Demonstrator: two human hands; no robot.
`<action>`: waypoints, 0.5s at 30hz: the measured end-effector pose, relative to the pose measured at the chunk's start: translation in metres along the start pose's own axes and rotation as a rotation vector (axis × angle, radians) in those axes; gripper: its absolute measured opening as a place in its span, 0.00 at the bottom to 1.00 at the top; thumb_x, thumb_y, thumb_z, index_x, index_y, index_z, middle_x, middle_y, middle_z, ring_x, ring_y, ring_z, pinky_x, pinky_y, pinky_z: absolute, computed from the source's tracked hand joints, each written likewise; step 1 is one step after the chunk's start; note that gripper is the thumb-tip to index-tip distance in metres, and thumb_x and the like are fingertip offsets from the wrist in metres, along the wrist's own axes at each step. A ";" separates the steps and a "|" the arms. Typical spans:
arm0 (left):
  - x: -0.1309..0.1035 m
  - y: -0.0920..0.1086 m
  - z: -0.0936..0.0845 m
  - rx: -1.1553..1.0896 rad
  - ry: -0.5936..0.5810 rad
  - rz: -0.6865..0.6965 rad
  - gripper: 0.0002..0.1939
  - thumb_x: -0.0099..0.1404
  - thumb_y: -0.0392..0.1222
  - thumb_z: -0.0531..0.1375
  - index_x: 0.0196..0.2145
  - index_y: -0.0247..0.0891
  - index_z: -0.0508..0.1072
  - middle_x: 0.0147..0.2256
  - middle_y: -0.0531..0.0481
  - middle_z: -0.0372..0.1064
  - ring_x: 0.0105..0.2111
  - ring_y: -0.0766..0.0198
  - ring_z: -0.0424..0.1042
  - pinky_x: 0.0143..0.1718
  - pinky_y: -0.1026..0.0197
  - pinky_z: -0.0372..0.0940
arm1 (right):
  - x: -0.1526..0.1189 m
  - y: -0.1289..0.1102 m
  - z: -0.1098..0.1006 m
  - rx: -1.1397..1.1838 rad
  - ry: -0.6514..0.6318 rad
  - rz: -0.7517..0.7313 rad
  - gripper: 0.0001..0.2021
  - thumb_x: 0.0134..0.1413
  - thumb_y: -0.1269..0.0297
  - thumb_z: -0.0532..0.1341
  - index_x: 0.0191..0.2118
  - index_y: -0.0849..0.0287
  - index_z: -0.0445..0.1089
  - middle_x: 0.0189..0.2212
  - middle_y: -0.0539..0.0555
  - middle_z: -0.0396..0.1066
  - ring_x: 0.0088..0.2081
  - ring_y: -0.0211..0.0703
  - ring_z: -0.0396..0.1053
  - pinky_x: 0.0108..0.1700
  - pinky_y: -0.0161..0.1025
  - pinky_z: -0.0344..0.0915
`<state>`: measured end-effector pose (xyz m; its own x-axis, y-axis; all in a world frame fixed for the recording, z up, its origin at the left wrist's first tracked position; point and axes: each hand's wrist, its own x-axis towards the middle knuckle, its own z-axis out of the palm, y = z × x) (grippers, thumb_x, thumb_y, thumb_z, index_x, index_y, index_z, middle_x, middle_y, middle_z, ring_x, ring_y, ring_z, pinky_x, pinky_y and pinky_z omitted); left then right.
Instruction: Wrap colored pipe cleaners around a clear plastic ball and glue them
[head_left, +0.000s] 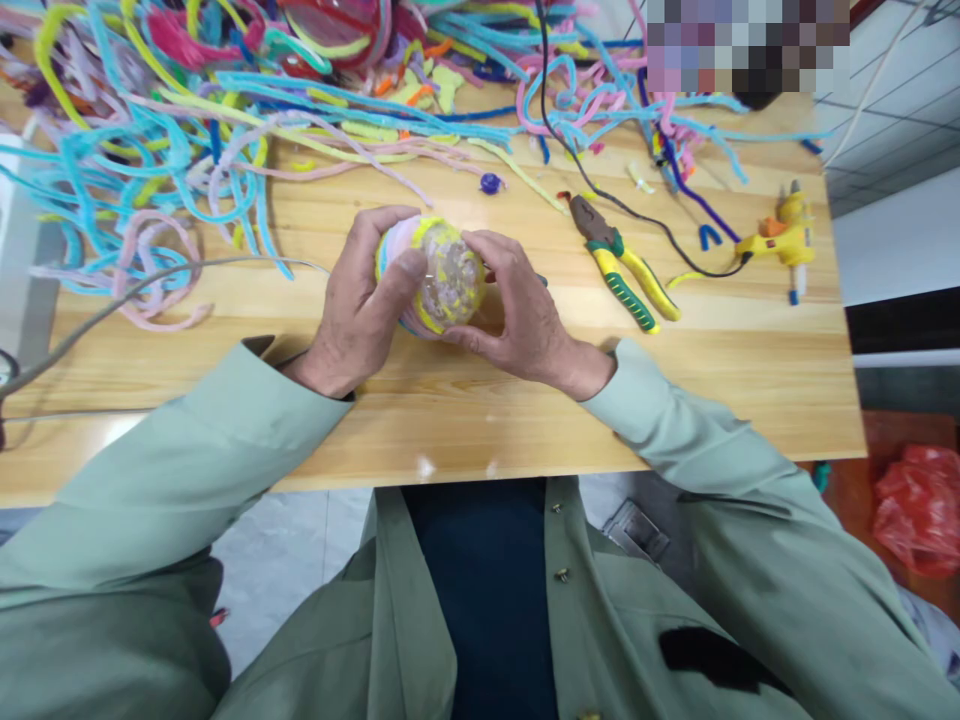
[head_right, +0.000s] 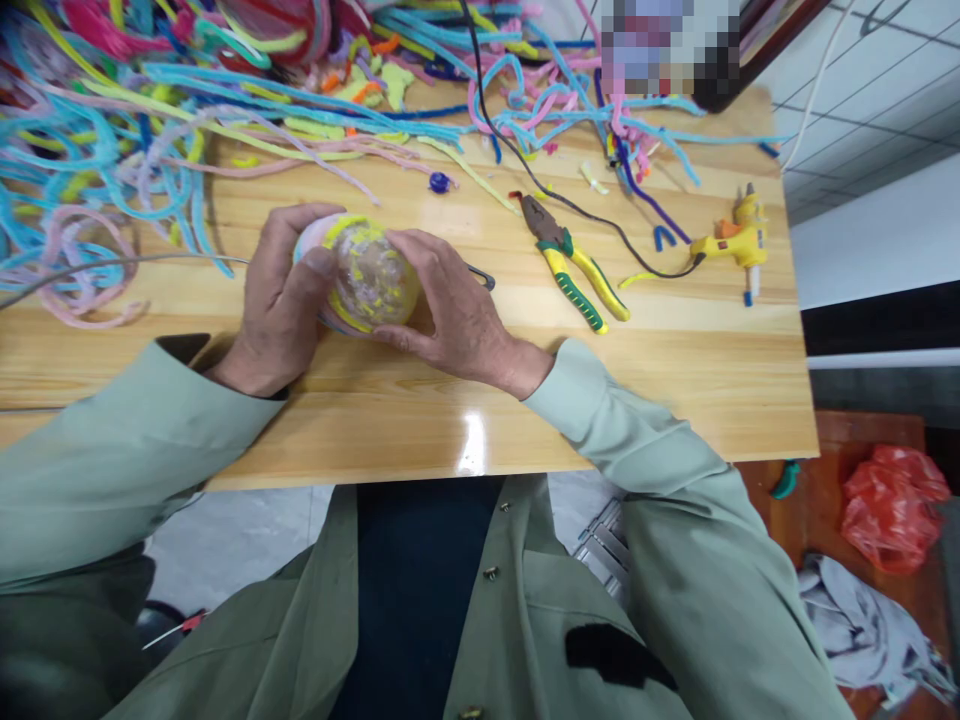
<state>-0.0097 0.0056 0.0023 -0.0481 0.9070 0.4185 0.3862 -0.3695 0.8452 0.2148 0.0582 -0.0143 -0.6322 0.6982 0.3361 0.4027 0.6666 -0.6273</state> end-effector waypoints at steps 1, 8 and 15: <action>0.000 0.000 0.000 -0.003 -0.003 -0.005 0.27 0.77 0.70 0.59 0.58 0.48 0.74 0.55 0.44 0.76 0.56 0.45 0.77 0.60 0.35 0.72 | 0.000 0.000 0.000 0.000 -0.001 -0.006 0.49 0.56 0.33 0.74 0.77 0.43 0.58 0.73 0.57 0.67 0.76 0.64 0.60 0.78 0.67 0.65; 0.000 -0.002 0.000 0.000 -0.009 0.001 0.26 0.77 0.69 0.58 0.59 0.48 0.74 0.55 0.44 0.76 0.56 0.45 0.77 0.60 0.36 0.72 | -0.001 0.000 0.000 0.013 -0.015 0.001 0.48 0.58 0.34 0.72 0.77 0.44 0.57 0.73 0.58 0.66 0.77 0.64 0.60 0.78 0.67 0.65; 0.000 -0.004 0.001 -0.010 0.012 0.030 0.26 0.79 0.67 0.59 0.60 0.46 0.75 0.55 0.43 0.77 0.55 0.47 0.77 0.60 0.37 0.72 | -0.002 0.010 0.007 0.031 0.089 -0.171 0.45 0.64 0.33 0.66 0.78 0.44 0.51 0.73 0.60 0.65 0.74 0.64 0.64 0.77 0.69 0.65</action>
<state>-0.0105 0.0066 -0.0011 -0.0479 0.8931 0.4472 0.3781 -0.3982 0.8358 0.2158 0.0614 -0.0261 -0.6283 0.5964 0.4995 0.2726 0.7701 -0.5767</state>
